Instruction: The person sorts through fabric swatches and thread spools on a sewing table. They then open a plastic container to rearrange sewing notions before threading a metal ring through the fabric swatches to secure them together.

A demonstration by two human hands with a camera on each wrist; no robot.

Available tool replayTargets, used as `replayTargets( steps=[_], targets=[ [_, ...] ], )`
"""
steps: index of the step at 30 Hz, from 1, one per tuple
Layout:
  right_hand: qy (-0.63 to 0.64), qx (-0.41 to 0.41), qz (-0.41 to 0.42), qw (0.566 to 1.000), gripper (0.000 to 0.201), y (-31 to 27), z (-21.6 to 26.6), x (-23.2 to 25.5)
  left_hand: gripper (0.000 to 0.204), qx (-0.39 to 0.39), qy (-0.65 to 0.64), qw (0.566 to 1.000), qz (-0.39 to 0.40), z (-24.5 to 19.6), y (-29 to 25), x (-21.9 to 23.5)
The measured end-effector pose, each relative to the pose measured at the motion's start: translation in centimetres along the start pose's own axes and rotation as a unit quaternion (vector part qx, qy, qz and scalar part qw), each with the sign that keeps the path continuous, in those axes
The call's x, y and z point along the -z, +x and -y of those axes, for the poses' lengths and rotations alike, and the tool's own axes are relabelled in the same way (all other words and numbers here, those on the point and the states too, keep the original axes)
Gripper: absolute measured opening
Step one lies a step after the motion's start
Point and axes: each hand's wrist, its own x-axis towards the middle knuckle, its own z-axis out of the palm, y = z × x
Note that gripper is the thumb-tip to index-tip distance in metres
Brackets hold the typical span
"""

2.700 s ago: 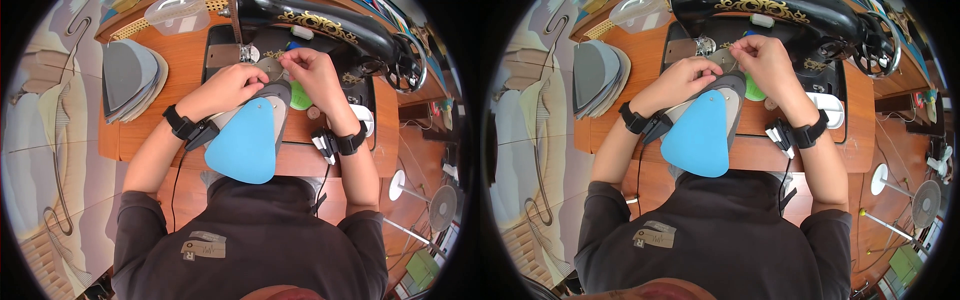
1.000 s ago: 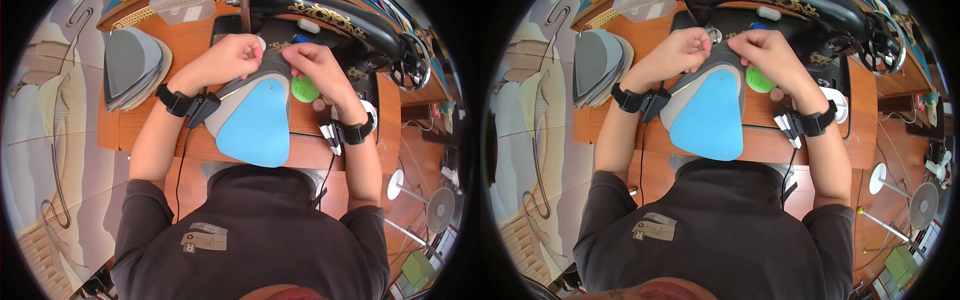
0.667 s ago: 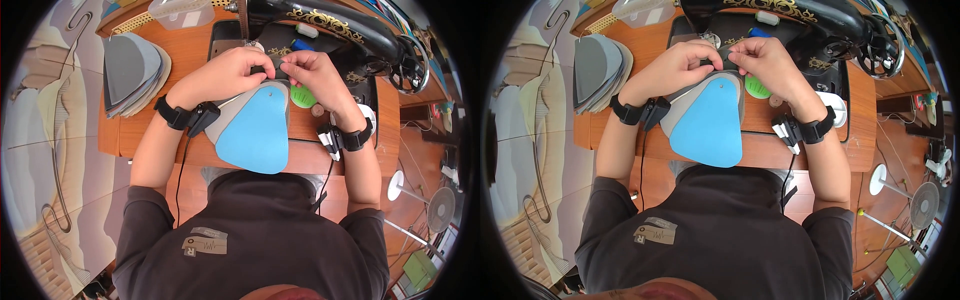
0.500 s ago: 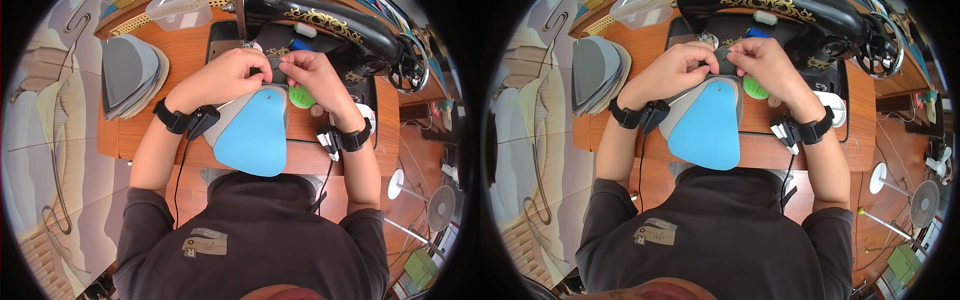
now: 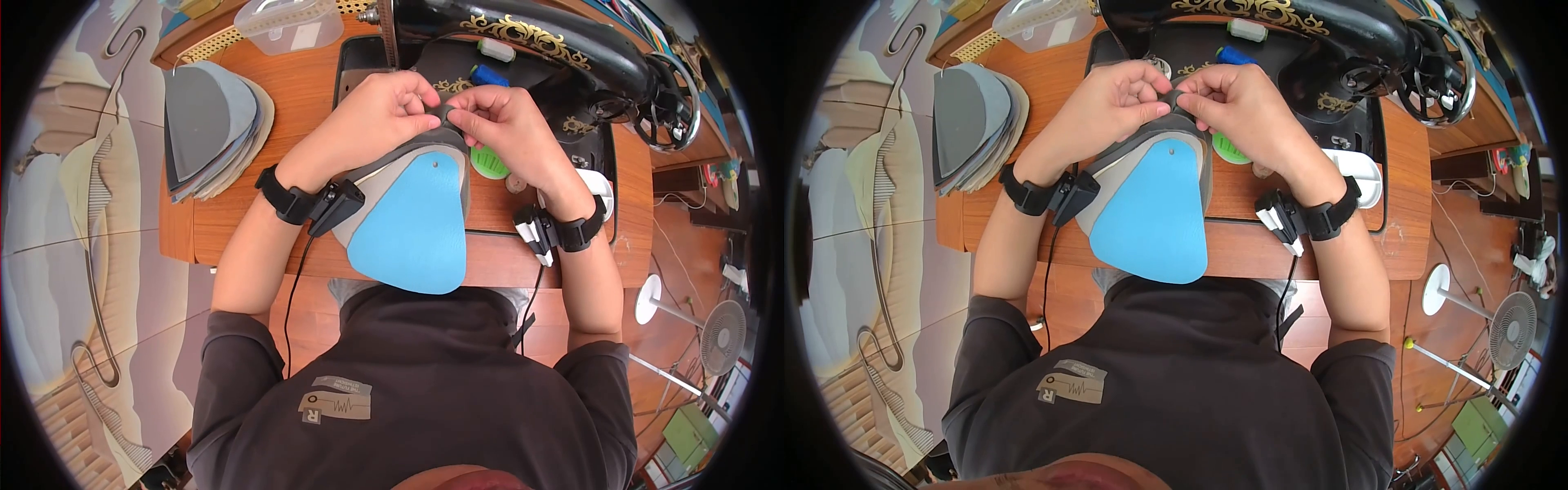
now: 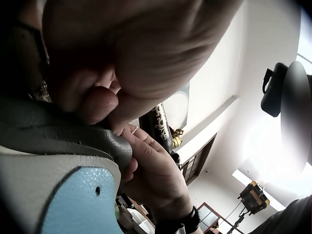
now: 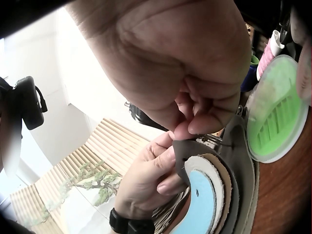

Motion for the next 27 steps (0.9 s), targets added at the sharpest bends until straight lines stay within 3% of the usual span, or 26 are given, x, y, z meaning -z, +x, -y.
replayTargets(
  steps=[6, 12, 18, 27],
  targets=[
    [0.042, 0.0, -0.011, 0.999, 0.018, 0.1, 0.2, 0.1, 0.011, 0.023, 0.1, 0.994, 0.047, -0.7, -0.1, 0.7],
    [0.061, 0.0, -0.006, 0.998, 0.016, 0.3, -0.6, 0.2, 0.012, 0.029, -0.011, 0.998, 0.059, 0.3, 0.1, 0.6],
    [0.0, -0.032, -0.007, 0.999, 0.014, 0.1, 0.2, 0.4, 0.013, 0.016, -0.013, 0.997, 0.079, 0.5, 0.3, 1.1],
    [0.088, 0.012, 0.04, 0.995, 0.014, 0.4, -0.6, 0.3, 0.009, 0.014, -0.032, 0.998, 0.048, 0.2, 0.2, 0.7]
  ],
)
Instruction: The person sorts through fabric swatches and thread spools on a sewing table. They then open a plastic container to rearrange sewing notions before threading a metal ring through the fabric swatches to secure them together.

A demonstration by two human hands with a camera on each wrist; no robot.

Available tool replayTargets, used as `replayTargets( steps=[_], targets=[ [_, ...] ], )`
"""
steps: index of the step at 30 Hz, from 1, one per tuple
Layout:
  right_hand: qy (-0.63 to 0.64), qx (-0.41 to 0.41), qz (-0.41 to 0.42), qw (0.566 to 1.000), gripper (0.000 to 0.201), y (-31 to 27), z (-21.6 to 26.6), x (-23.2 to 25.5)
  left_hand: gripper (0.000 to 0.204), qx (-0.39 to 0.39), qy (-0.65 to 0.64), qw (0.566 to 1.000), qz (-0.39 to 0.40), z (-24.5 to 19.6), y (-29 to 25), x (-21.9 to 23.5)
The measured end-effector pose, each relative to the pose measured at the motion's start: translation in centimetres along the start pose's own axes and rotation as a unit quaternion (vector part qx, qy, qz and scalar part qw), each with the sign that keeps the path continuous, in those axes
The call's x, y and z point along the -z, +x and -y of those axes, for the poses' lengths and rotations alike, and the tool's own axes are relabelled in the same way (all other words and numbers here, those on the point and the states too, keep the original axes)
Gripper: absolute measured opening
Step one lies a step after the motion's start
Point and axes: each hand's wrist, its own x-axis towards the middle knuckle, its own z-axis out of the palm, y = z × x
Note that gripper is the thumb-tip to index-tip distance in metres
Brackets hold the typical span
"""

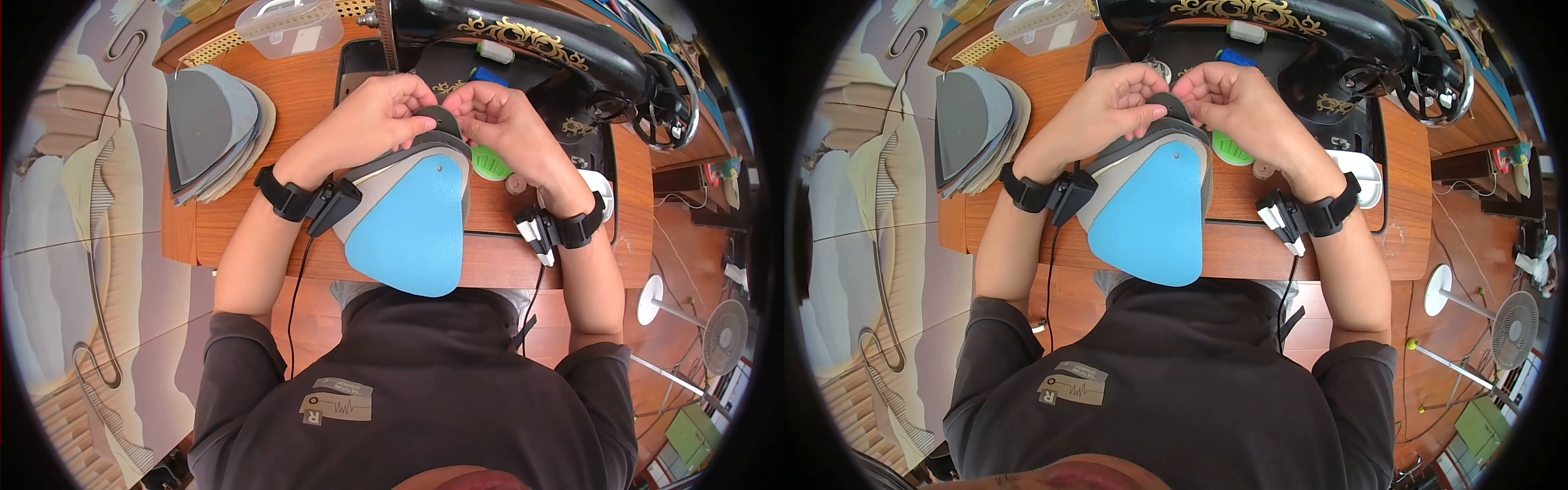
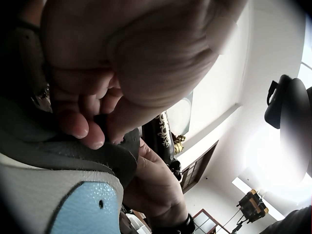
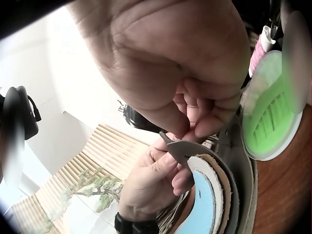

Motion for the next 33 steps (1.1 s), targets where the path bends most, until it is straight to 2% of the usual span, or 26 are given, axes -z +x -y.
replayTargets(
  steps=[3, 12, 21, 27, 33],
  targets=[
    [-0.003, -0.008, -0.002, 1.0, 0.018, -0.1, 0.21, -0.12, 0.009, 0.003, 0.02, 0.999, 0.028, 0.39, 0.17, 0.36],
    [0.013, -0.002, -0.006, 1.0, 0.022, -0.07, 0.15, 0.14, 0.014, -0.008, 0.061, 0.998, 0.023, 0.26, 0.17, 0.49],
    [0.0, -0.004, -0.017, 1.0, 0.024, 0.17, -0.67, 0.35, 0.017, -0.022, -0.031, 0.998, 0.045, 0.35, 0.15, 0.45],
    [0.001, -0.002, -0.01, 1.0, 0.024, 0.17, -0.6, 0.35, 0.017, -0.016, -0.048, 0.998, 0.048, 0.45, 0.18, 0.36],
    [0.014, -0.017, 0.003, 1.0, 0.016, 0.01, -0.09, 0.31, 0.011, -0.011, -0.027, 1.0, 0.009, 0.23, 0.22, -0.05]
  ],
)
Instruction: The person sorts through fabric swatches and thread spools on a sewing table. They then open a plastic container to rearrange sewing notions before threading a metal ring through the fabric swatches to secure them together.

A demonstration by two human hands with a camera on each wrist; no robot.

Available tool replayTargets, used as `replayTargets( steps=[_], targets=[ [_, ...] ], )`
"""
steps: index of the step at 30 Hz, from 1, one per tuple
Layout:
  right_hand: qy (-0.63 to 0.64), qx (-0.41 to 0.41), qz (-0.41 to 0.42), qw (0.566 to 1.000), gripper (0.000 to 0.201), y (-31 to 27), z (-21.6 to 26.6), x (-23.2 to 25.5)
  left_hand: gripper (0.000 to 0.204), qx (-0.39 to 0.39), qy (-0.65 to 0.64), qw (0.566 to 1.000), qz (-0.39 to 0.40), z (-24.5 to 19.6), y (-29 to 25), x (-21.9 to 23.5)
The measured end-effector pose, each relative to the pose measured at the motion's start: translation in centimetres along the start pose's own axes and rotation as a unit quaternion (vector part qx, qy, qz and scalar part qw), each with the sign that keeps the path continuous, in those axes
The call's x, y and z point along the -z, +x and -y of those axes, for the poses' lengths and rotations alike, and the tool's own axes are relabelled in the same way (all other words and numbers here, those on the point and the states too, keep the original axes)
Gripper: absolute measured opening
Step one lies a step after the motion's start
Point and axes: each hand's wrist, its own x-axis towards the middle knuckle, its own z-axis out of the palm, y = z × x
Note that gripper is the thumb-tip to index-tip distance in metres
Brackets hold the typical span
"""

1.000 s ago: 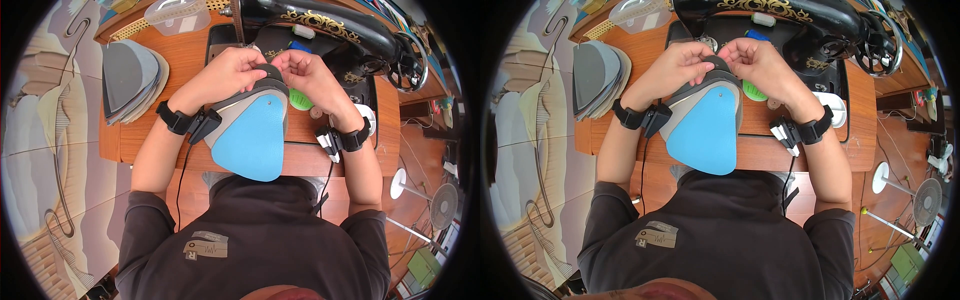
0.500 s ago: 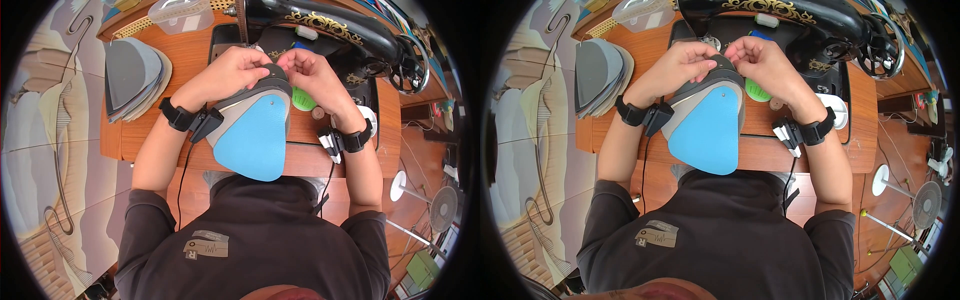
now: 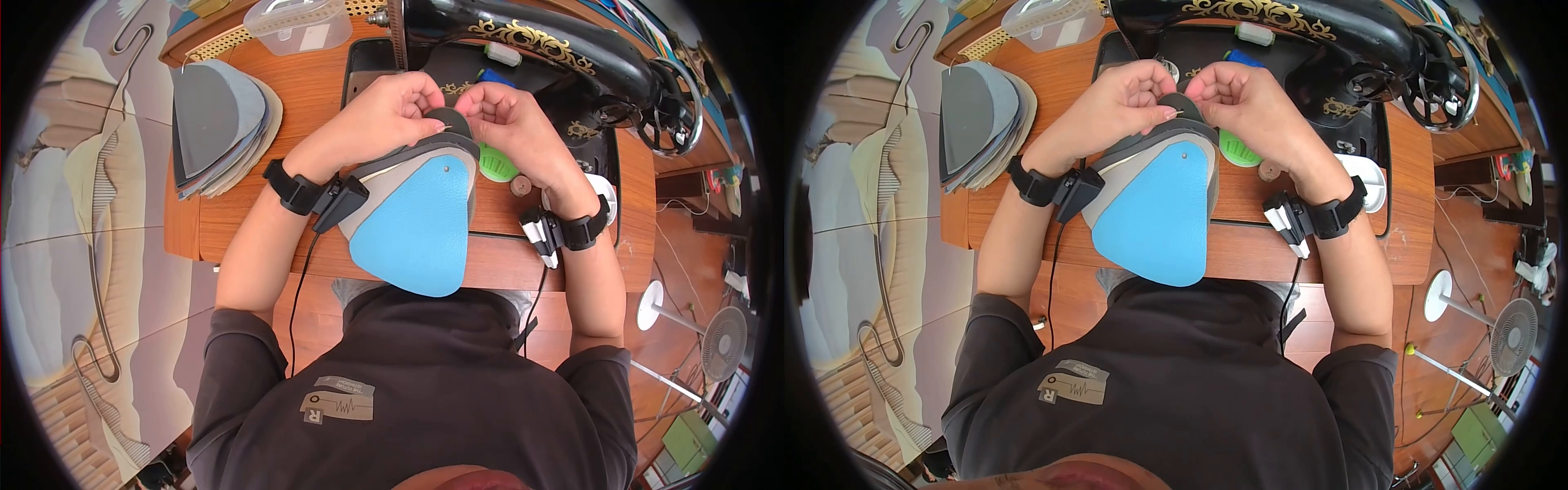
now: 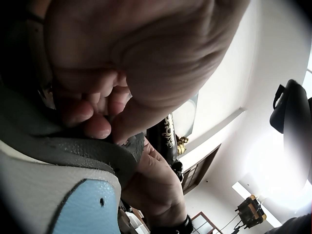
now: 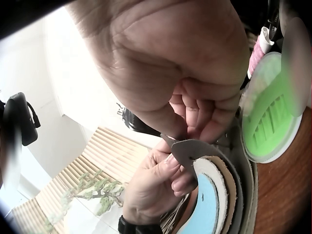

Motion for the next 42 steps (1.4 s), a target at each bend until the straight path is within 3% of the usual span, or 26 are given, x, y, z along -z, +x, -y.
replayTargets(
  steps=[12, 21, 30, 36, 42],
  targets=[
    [-0.005, 0.056, -0.021, 0.998, 0.015, 0.0, -0.5, -0.2, 0.017, 0.0, 0.015, 0.999, -0.036, 0.9, 0.2, 0.1],
    [-0.105, 0.065, -0.038, 0.992, 0.008, 0.1, -0.4, -0.4, 0.012, -0.001, 0.051, 0.998, -0.026, 0.5, 0.2, -0.4],
    [-0.149, -0.009, -0.039, 0.988, 0.019, -0.4, 1.0, -0.9, 0.013, 0.005, 0.155, 0.988, -0.012, 1.1, 0.2, -0.3],
    [-0.161, -0.01, -0.014, 0.987, 0.014, -0.2, 0.1, -0.8, 0.014, 0.038, 0.186, 0.982, 0.005, 0.0, -0.1, -0.6],
    [-0.199, 0.0, -0.015, 0.98, 0.013, -0.4, 0.3, -1.1, 0.011, -0.003, 0.208, 0.978, -0.004, 0.0, -0.3, -0.9]
  ],
)
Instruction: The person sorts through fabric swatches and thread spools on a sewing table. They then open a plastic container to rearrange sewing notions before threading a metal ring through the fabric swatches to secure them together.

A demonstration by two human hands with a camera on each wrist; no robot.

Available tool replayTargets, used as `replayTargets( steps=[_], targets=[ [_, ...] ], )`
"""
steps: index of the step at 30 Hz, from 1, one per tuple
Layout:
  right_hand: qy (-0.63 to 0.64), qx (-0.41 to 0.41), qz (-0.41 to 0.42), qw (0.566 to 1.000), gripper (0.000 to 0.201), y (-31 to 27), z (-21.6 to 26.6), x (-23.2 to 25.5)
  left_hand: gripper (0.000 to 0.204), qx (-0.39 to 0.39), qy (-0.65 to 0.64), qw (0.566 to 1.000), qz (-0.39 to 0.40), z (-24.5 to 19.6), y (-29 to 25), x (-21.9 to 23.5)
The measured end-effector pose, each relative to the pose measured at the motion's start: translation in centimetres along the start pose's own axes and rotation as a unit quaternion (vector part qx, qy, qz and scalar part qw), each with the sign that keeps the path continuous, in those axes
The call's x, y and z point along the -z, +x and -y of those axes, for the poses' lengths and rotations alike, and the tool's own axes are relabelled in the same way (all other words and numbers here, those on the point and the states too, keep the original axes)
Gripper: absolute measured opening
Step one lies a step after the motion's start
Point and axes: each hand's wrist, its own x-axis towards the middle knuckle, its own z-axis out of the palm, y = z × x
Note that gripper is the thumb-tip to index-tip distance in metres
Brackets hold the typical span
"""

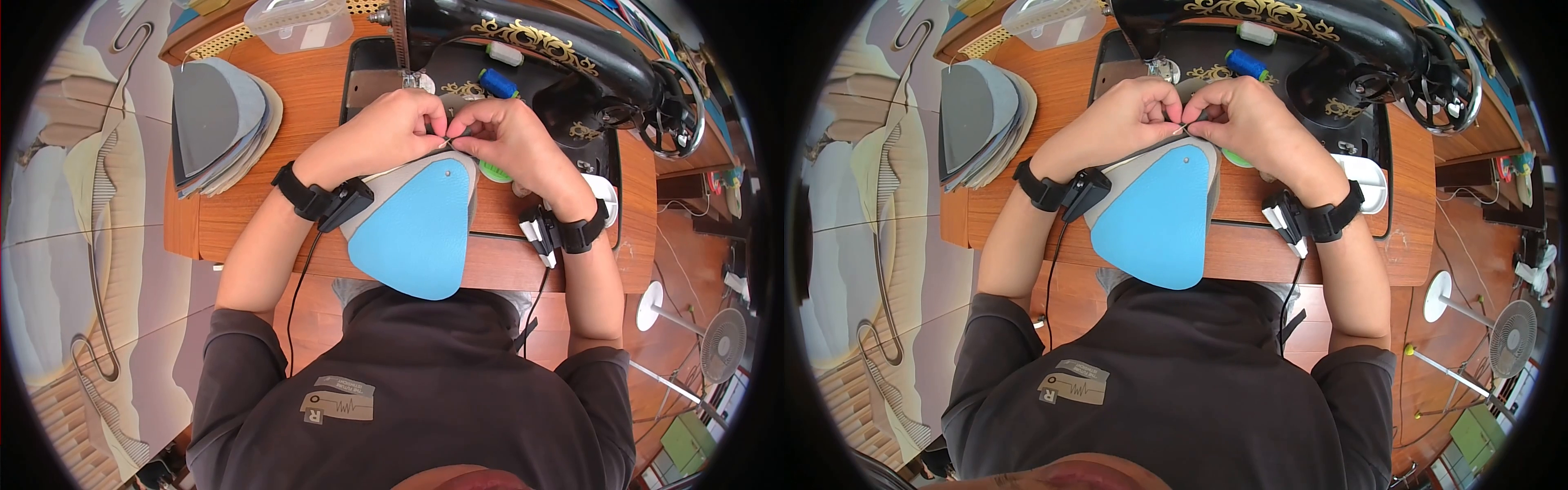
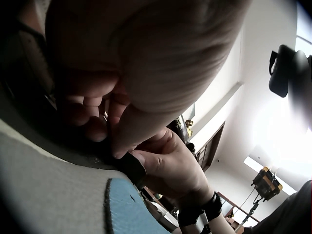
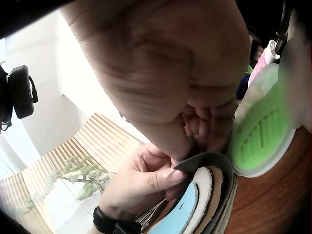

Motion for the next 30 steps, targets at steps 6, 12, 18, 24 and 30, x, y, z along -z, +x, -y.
replayTargets(
  steps=[6, 12, 18, 24, 30],
  targets=[
    [-0.011, 0.025, -0.01, 1.0, 0.013, 0.0, -0.4, -0.1, 0.011, -0.038, 0.019, 0.999, -0.002, 0.3, -0.1, -0.1],
    [-0.081, 0.016, 0.001, 0.997, 0.011, -0.2, 0.6, 0.4, 0.011, -0.091, 0.019, 0.995, 0.027, 0.3, -0.2, 0.4],
    [-0.099, 0.043, -0.03, 0.994, 0.013, -0.3, 0.2, 0.6, 0.011, -0.112, -0.045, 0.993, -0.007, 0.7, -0.1, 1.2],
    [-0.109, 0.044, -0.013, 0.993, 0.015, -0.3, 0.2, 0.5, 0.009, -0.023, -0.041, 0.999, 0.005, 0.2, -0.2, 1.6],
    [-0.131, 0.041, 0.001, 0.991, 0.017, -0.3, 0.5, 0.8, 0.005, -0.052, -0.086, 0.995, -0.014, 1.4, 0.2, 0.5]
  ],
)
